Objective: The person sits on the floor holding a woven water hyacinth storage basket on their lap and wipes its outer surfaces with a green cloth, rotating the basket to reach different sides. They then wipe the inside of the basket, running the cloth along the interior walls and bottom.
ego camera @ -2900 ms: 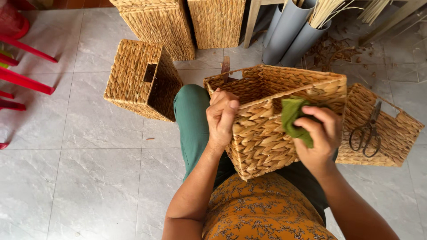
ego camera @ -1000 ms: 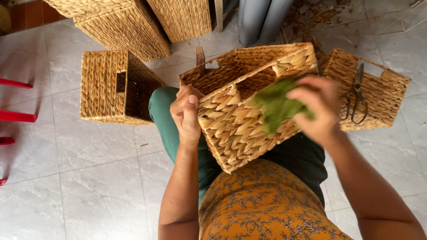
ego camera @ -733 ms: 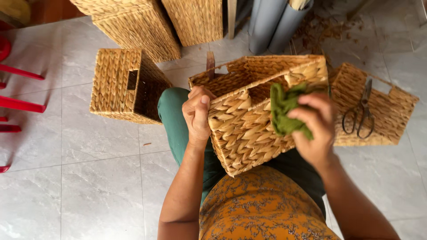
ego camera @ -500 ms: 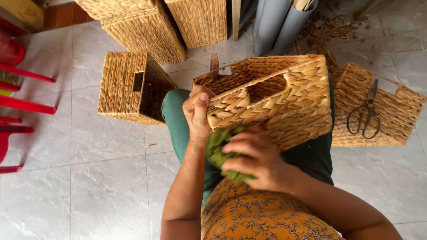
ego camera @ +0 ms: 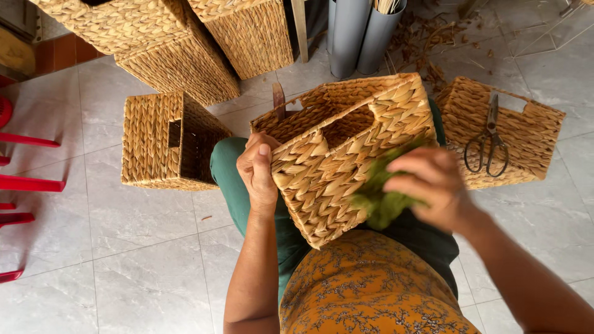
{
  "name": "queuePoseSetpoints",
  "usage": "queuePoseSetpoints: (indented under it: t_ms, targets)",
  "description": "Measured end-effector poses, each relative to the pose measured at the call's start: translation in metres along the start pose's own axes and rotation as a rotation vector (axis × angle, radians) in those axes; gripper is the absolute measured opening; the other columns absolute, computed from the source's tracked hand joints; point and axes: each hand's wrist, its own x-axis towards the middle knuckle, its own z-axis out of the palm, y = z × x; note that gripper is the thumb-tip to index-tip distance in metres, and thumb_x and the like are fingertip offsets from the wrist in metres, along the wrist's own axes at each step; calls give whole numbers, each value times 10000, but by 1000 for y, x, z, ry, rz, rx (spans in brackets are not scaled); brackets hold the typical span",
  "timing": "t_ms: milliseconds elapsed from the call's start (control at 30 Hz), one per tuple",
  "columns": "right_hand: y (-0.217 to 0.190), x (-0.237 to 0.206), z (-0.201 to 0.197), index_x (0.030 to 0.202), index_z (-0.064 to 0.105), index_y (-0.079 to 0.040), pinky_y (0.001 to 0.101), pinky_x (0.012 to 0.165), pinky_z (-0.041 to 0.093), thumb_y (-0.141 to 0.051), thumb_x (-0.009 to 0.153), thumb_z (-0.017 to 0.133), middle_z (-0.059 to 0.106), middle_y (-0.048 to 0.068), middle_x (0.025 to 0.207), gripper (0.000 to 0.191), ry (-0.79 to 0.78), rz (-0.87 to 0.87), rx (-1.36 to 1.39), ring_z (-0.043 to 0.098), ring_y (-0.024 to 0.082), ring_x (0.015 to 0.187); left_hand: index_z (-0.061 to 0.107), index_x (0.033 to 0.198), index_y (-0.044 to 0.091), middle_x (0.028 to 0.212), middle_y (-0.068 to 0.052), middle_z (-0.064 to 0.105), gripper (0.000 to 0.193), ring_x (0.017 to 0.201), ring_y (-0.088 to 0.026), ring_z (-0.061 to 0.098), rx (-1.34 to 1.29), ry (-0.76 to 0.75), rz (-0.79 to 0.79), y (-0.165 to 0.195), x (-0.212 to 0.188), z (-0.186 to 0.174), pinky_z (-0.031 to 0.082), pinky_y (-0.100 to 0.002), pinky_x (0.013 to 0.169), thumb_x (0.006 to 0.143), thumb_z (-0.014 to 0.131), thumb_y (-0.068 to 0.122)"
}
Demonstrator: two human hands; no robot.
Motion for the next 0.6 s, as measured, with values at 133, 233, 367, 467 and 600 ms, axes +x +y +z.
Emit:
queuePoseSetpoints:
  t_ms: [133, 233, 367, 467, 600]
  targets:
    - [30, -22, -10, 1034, 732, -140, 365, 1062, 425, 32, 815, 780, 629, 29, 1281, 282, 167, 262, -29, 556, 243, 1206, 365, 713, 25, 760, -73, 509, 503, 801, -197, 455, -21, 32, 16, -3, 0, 4, 376, -359, 868, 1071, 543, 330]
    - [11, -25, 5, 1002, 732, -125, 406, 1037, 423, 61, 723, 664, 636, 59, 1228, 342, 184, 278, -21, 566, 295, 1183, 370, 715, 23, 767, -77, 507, 502, 814, -205, 462, -24, 56, -12, -5, 1, 4, 376, -368, 898, 1073, 536, 334]
    - [-27, 1, 30, 972, 725, -163, 427, 1001, 432, -8, 772, 740, 634, 38, 1210, 254, 274, 148, 60, 582, 274, 1157, 373, 706, 20, 780, -80, 506, 508, 838, -210, 473, -46, 77, -19, -7, 3, 2, 384, -377, 892, 1072, 540, 331]
    - [-54, 25, 29, 960, 721, -175, 464, 956, 424, -36, 646, 717, 615, 31, 1195, 343, 221, 56, 164, 578, 292, 1130, 374, 715, 15, 789, -77, 503, 497, 826, -201, 460, -64, 88, -55, -9, 3, 2, 379, -373, 857, 1066, 536, 327]
    - [-98, 58, 40, 1087, 690, -228, 473, 1009, 422, -204, 771, 868, 573, -10, 1284, 364, 117, -152, 364, 577, 226, 1172, 359, 725, 18, 796, -74, 482, 489, 836, -199, 447, -78, 100, -71, -9, 2, 3, 381, -373, 840, 1069, 544, 312]
